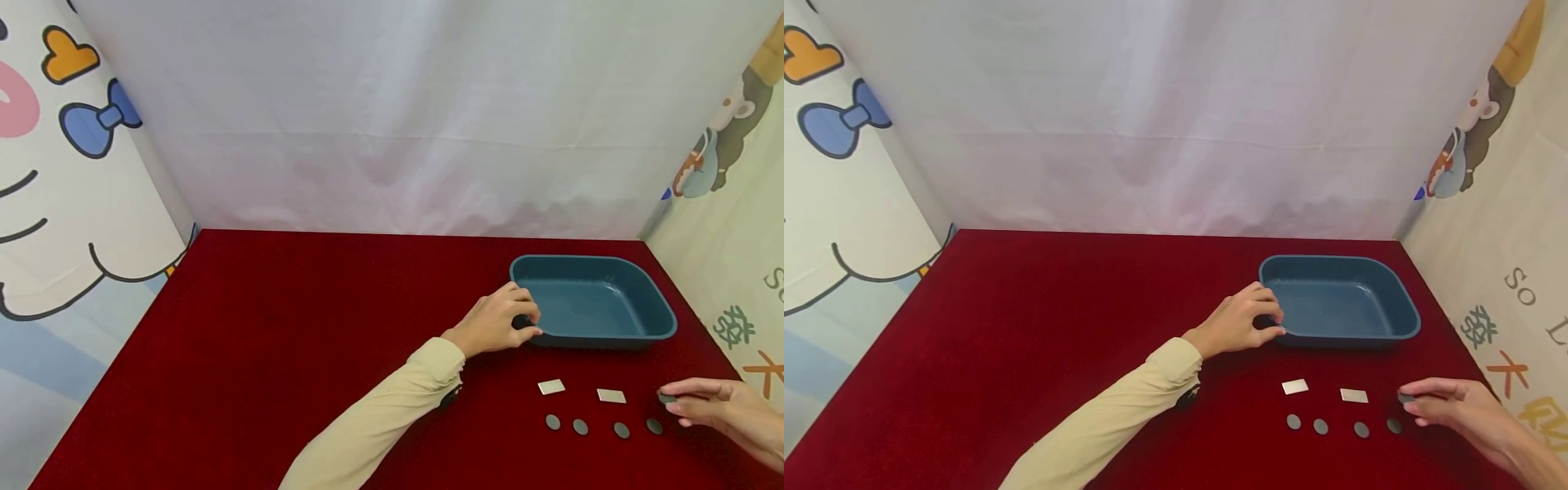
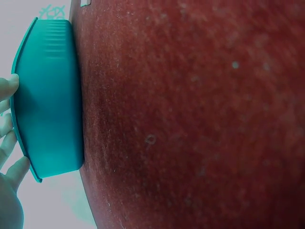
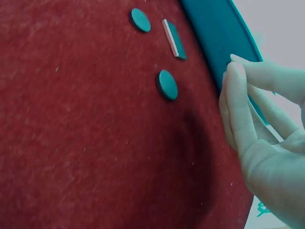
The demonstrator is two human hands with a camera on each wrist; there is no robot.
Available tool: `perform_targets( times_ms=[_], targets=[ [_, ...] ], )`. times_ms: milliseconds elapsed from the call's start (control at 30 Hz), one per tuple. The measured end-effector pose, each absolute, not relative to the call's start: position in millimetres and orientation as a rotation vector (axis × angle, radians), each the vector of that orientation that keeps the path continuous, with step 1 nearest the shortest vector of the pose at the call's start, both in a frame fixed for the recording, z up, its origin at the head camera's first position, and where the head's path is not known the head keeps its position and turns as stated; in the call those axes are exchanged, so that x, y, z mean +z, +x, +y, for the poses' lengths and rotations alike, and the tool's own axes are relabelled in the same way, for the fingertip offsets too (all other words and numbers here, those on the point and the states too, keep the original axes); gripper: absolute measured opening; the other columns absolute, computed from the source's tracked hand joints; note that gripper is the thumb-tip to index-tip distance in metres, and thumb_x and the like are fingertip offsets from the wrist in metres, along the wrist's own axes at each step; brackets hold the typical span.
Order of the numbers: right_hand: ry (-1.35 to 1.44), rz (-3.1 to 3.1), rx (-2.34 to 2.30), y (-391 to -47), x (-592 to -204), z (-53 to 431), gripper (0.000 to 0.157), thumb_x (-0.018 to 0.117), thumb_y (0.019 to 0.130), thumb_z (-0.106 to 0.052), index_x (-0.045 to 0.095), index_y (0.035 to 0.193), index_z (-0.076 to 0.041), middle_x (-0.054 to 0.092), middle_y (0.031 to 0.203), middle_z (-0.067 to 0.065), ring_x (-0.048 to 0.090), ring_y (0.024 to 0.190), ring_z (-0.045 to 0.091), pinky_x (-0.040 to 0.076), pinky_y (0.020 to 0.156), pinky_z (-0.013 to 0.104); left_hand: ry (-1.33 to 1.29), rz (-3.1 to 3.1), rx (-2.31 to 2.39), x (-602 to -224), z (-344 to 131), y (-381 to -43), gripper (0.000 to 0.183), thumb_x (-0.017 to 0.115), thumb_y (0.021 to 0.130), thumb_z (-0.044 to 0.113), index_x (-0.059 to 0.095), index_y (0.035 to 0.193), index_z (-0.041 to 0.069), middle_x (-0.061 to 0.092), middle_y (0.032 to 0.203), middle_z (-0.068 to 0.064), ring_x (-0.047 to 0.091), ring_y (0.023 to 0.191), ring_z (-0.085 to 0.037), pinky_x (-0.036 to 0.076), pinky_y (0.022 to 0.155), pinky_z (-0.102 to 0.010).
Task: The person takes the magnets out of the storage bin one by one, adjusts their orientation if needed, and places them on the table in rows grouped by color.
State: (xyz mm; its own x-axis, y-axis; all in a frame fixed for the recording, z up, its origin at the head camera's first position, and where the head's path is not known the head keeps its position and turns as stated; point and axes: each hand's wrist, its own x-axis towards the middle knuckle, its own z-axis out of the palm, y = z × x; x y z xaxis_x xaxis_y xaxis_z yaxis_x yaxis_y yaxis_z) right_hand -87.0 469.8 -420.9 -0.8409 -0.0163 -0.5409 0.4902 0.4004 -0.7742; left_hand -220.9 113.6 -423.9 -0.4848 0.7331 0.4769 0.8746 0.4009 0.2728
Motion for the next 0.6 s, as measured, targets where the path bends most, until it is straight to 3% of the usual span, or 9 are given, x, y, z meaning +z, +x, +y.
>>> perform_targets(
  times_ms=[100,367,600],
  targets=[
    [0.425,2.212,-1.432,-86,-424,473,0.021,0.069,0.087,-0.014,0.071,0.106,-0.008,0.067,0.098,-0.002,0.065,0.085,0.014,0.053,0.075,0.035,-1.406,-2.373,-0.723,-425,114,-221,0.011,0.067,0.088,0.033,0.067,0.086,0.022,0.056,0.096,0.009,0.046,0.090,-0.006,0.037,0.060,-0.009],
    [0.493,2.214,-1.477,-81,-430,481,0.014,0.069,0.086,-0.012,0.073,0.099,-0.017,0.068,0.095,-0.006,0.065,0.082,0.012,0.053,0.074,0.034,-1.412,-2.379,-0.727,-425,114,-221,0.011,0.067,0.088,0.033,0.067,0.087,0.022,0.056,0.097,0.009,0.046,0.091,-0.006,0.038,0.061,-0.009],
    [0.557,2.226,-1.451,-81,-433,484,0.017,0.070,0.086,-0.014,0.072,0.102,-0.010,0.068,0.094,-0.005,0.065,0.080,0.011,0.053,0.073,0.033,-1.416,-2.363,-0.753,-425,114,-222,0.011,0.068,0.088,0.032,0.067,0.086,0.021,0.057,0.096,0.008,0.046,0.091,-0.007,0.038,0.061,-0.009]
  ],
)
